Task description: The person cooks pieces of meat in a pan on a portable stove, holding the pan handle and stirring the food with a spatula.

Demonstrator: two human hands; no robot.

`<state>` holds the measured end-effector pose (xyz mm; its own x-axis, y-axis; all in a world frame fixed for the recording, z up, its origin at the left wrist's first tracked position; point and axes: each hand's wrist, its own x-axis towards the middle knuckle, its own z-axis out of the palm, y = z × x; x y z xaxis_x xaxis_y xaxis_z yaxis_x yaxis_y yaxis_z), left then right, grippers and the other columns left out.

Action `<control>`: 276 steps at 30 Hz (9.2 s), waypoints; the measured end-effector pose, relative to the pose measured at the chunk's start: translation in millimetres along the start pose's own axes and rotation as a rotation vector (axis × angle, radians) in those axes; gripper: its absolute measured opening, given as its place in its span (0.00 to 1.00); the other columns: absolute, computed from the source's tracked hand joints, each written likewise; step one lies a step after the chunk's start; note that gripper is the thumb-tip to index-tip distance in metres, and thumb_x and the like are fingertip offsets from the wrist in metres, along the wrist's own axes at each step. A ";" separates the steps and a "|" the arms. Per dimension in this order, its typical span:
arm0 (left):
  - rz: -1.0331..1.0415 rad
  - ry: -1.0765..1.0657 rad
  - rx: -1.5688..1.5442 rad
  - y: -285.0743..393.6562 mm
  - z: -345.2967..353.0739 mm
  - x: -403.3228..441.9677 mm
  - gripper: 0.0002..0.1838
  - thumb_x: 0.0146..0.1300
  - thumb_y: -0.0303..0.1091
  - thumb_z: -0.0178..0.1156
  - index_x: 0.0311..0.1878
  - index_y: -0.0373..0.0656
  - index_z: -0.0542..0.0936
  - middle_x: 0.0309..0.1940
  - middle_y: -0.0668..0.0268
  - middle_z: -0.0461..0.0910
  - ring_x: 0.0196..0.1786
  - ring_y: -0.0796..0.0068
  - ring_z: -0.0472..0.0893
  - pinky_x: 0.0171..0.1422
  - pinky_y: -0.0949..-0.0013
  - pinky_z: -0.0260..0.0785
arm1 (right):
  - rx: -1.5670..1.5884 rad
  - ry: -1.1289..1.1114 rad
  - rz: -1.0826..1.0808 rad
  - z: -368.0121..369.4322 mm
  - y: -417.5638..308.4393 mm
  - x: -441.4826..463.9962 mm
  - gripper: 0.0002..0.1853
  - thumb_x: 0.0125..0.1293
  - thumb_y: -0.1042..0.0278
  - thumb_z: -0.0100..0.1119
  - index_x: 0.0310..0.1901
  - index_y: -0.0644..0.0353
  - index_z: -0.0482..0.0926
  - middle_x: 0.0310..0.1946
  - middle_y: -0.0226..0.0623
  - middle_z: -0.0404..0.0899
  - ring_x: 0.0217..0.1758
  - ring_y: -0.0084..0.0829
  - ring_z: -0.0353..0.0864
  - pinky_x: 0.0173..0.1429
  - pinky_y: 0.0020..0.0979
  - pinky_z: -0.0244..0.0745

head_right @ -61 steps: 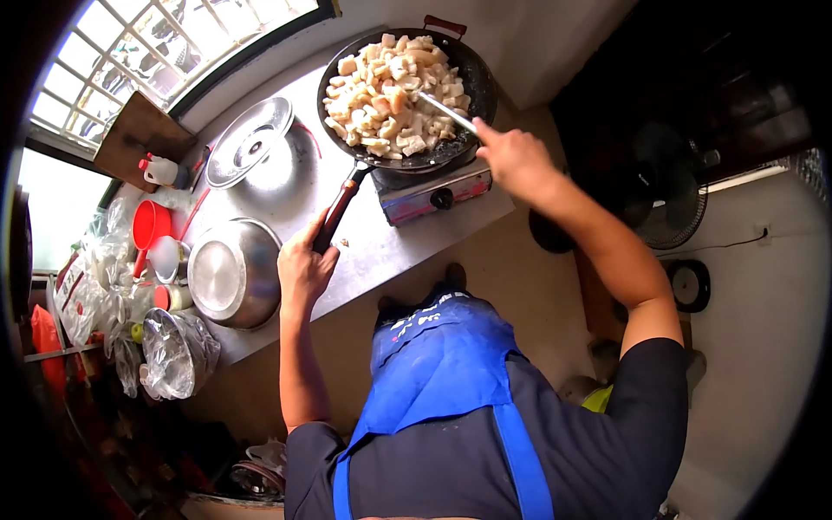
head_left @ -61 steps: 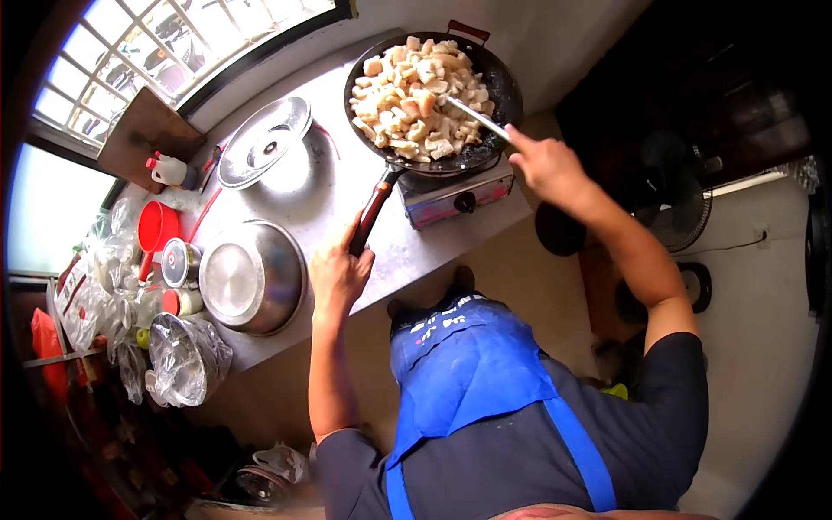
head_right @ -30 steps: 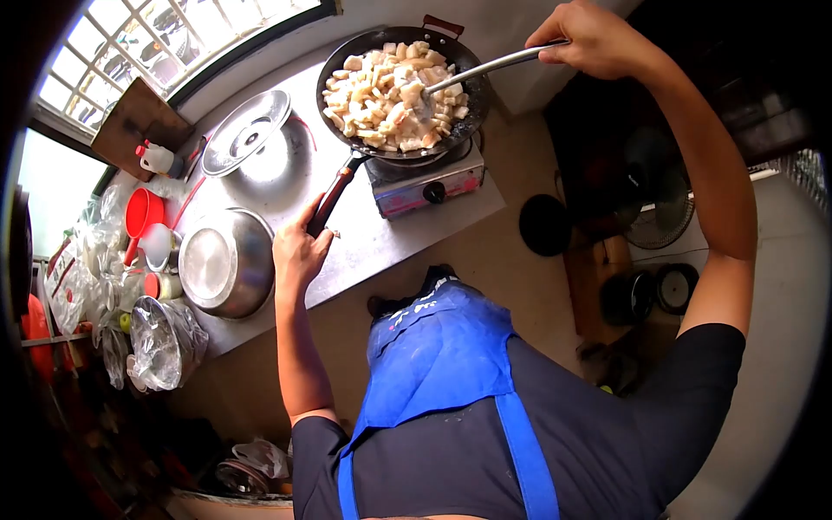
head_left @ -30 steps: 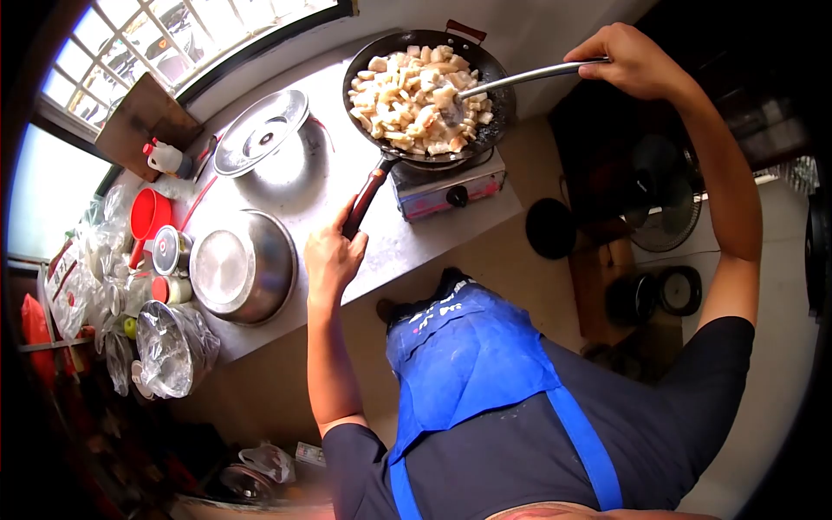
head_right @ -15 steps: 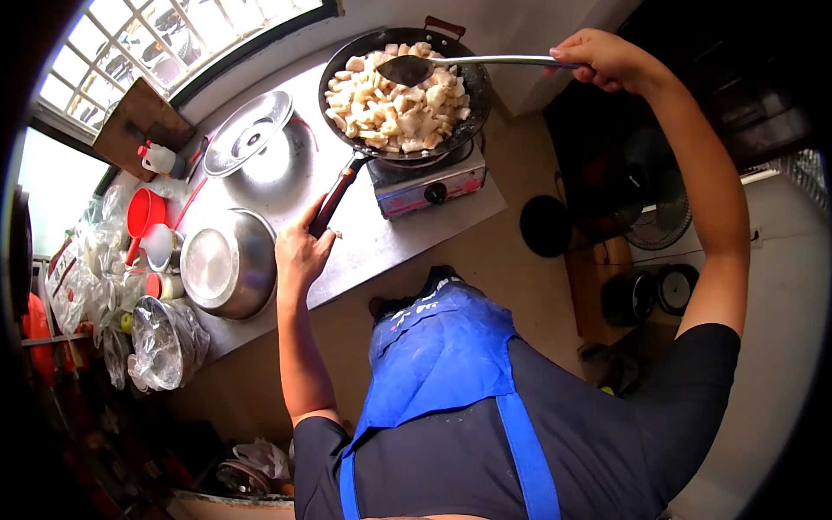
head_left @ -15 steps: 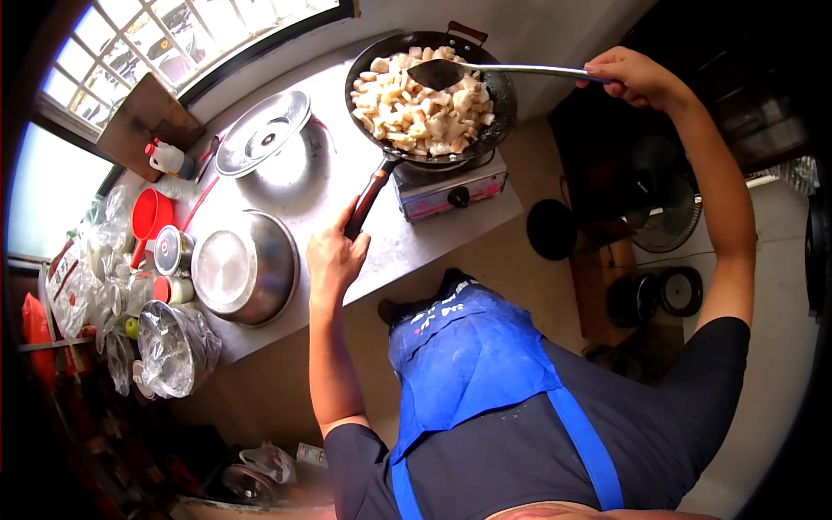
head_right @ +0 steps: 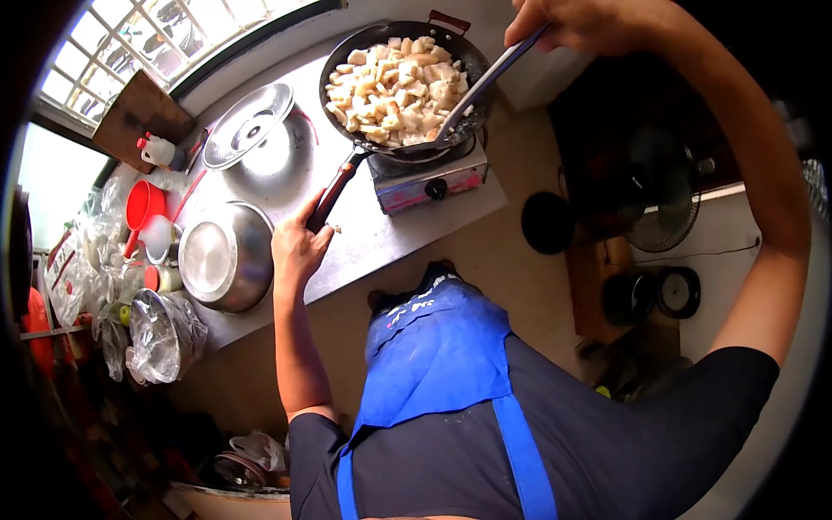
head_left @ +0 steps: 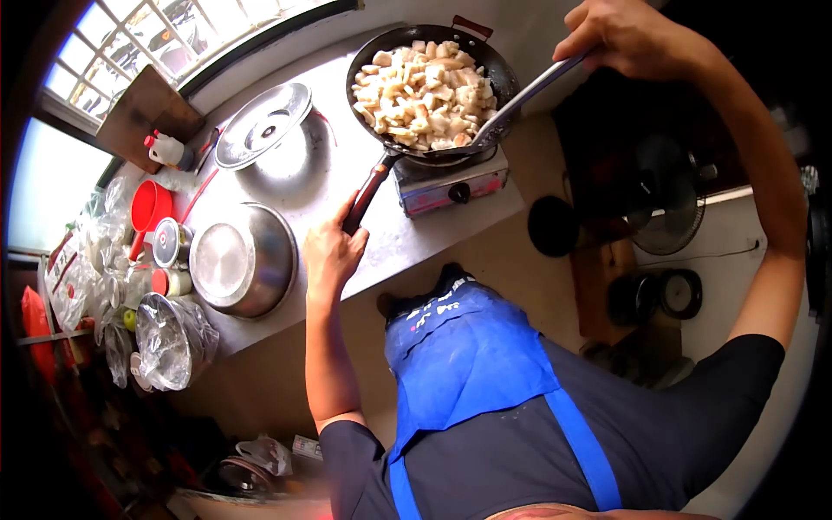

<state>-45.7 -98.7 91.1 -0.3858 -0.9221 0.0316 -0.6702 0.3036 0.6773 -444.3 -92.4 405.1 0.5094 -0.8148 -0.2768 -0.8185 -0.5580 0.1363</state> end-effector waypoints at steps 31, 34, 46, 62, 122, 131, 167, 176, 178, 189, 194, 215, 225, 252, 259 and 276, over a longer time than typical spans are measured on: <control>-0.007 -0.010 0.047 3.2 -1.8 -2.8 0.34 0.57 0.36 0.66 0.71 0.61 0.83 0.28 0.49 0.84 0.31 0.49 0.86 0.44 0.51 0.78 | 0.239 0.234 0.693 106.4 -17.7 -22.0 0.14 0.76 0.63 0.61 0.53 0.59 0.91 0.34 0.47 0.88 0.39 0.51 0.87 0.48 0.46 0.80; -0.045 -0.014 0.039 4.3 -2.9 -2.0 0.34 0.57 0.36 0.68 0.71 0.61 0.83 0.31 0.47 0.84 0.33 0.49 0.86 0.46 0.53 0.78 | 0.209 0.224 0.620 73.3 -18.1 -27.8 0.13 0.73 0.65 0.63 0.51 0.61 0.91 0.33 0.49 0.88 0.36 0.48 0.87 0.45 0.43 0.79; -0.038 -0.024 0.053 2.2 -0.8 -2.8 0.32 0.57 0.38 0.65 0.69 0.58 0.84 0.24 0.50 0.81 0.30 0.51 0.86 0.43 0.51 0.78 | -0.355 0.020 -0.055 -16.3 -85.3 149.5 0.04 0.51 0.71 0.68 0.26 0.62 0.88 0.26 0.48 0.87 0.32 0.47 0.90 0.35 0.45 0.84; 0.014 0.048 0.072 3.6 2.8 -7.8 0.31 0.61 0.38 0.69 0.70 0.60 0.84 0.34 0.53 0.88 0.39 0.49 0.88 0.49 0.50 0.81 | 0.103 -0.188 0.456 53.6 28.2 147.9 0.14 0.75 0.71 0.61 0.56 0.63 0.90 0.29 0.42 0.88 0.23 0.33 0.80 0.29 0.39 0.78; -0.010 0.002 0.032 2.0 -0.6 -2.1 0.33 0.57 0.31 0.67 0.70 0.54 0.84 0.23 0.51 0.77 0.24 0.65 0.79 0.39 0.64 0.75 | 0.833 0.450 0.745 278.5 -70.3 26.4 0.22 0.80 0.63 0.57 0.71 0.55 0.79 0.47 0.55 0.88 0.52 0.55 0.88 0.57 0.47 0.80; -0.203 0.211 -0.806 -22.9 18.1 -49.1 0.25 0.85 0.46 0.55 0.74 0.39 0.79 0.34 0.67 0.86 0.22 0.93 0.64 0.25 0.82 0.56 | 1.398 0.430 0.835 243.2 -65.5 -45.8 0.21 0.82 0.69 0.55 0.71 0.65 0.80 0.28 0.20 0.69 0.31 0.15 0.64 0.36 0.22 0.65; -1.611 0.221 -0.801 -244.8 247.9 -387.2 0.09 0.80 0.37 0.62 0.50 0.42 0.83 0.23 0.64 0.80 0.18 0.74 0.72 0.20 0.67 0.64 | 0.970 0.748 1.037 277.8 -135.6 -45.5 0.19 0.77 0.68 0.64 0.67 0.51 0.85 0.25 0.42 0.80 0.30 0.20 0.74 0.40 0.27 0.72; -1.389 0.239 -0.826 -252.7 218.6 -297.4 0.13 0.80 0.39 0.62 0.59 0.42 0.79 0.28 0.64 0.85 0.18 0.81 0.72 0.18 0.73 0.64 | 0.675 0.908 1.017 253.2 -118.7 -15.0 0.17 0.73 0.68 0.69 0.61 0.57 0.88 0.30 0.43 0.79 0.31 0.43 0.79 0.39 0.39 0.74; -1.346 0.257 -0.814 -252.4 217.4 -288.7 0.13 0.80 0.39 0.61 0.59 0.42 0.79 0.29 0.64 0.86 0.18 0.81 0.73 0.18 0.73 0.64 | 0.670 0.898 1.015 253.2 -121.4 -6.3 0.17 0.73 0.68 0.69 0.61 0.56 0.88 0.29 0.43 0.79 0.31 0.43 0.79 0.39 0.39 0.74; -1.534 0.176 -0.746 -243.0 246.6 -339.8 0.14 0.79 0.37 0.63 0.59 0.39 0.79 0.25 0.63 0.82 0.17 0.75 0.72 0.17 0.68 0.64 | 0.584 0.830 0.831 290.8 -162.4 17.0 0.29 0.66 0.78 0.70 0.71 0.59 0.80 0.33 0.44 0.76 0.32 0.45 0.81 0.38 0.41 0.76; -1.545 0.149 -0.687 -231.1 240.7 -351.8 0.12 0.79 0.37 0.63 0.56 0.39 0.82 0.24 0.64 0.81 0.17 0.75 0.72 0.18 0.69 0.64 | 0.624 0.877 0.852 297.8 -176.8 11.2 0.27 0.66 0.79 0.71 0.68 0.60 0.82 0.33 0.42 0.77 0.31 0.39 0.79 0.38 0.36 0.75; -1.438 0.188 -0.822 -255.3 235.9 -315.5 0.14 0.80 0.37 0.62 0.60 0.41 0.79 0.28 0.62 0.86 0.17 0.78 0.72 0.17 0.71 0.63 | 1.278 0.795 1.143 288.7 -168.5 -31.7 0.17 0.76 0.67 0.68 0.62 0.62 0.87 0.27 0.21 0.80 0.31 0.13 0.72 0.36 0.23 0.68; -1.491 0.130 -0.756 -251.9 245.0 -325.4 0.15 0.80 0.38 0.62 0.61 0.40 0.78 0.27 0.62 0.85 0.17 0.77 0.72 0.18 0.69 0.63 | 1.406 0.785 1.135 297.8 -169.8 -47.4 0.18 0.77 0.69 0.66 0.65 0.59 0.87 0.27 0.17 0.75 0.27 0.11 0.67 0.31 0.20 0.60; -1.466 0.210 -0.762 -243.4 251.5 -331.1 0.13 0.77 0.37 0.66 0.56 0.39 0.83 0.27 0.63 0.85 0.19 0.78 0.73 0.22 0.72 0.65 | 2.006 0.697 1.039 302.4 -165.3 -47.1 0.13 0.83 0.65 0.58 0.61 0.61 0.81 0.23 0.19 0.69 0.16 0.08 0.58 0.20 0.16 0.51; -1.446 0.182 -0.741 -243.9 247.4 -326.8 0.13 0.77 0.37 0.66 0.56 0.39 0.83 0.27 0.64 0.84 0.19 0.78 0.73 0.22 0.72 0.64 | 2.150 0.619 0.913 299.0 -163.1 -48.7 0.17 0.87 0.58 0.51 0.59 0.62 0.82 0.21 0.20 0.67 0.13 0.09 0.57 0.18 0.15 0.53; -0.826 0.515 -0.528 -204.2 196.1 -237.4 0.20 0.81 0.50 0.62 0.51 0.38 0.84 0.24 0.67 0.82 0.18 0.84 0.69 0.22 0.75 0.60 | 1.596 0.604 1.028 272.1 -126.7 -55.0 0.12 0.79 0.66 0.65 0.58 0.58 0.81 0.21 0.18 0.70 0.21 0.12 0.65 0.26 0.22 0.59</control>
<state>58.4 105.3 -198.8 0.4478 -0.8204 -0.3555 -0.1980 -0.4787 0.8553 -440.9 65.9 144.2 -0.4948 -0.8090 -0.3173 -0.0892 0.4104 -0.9075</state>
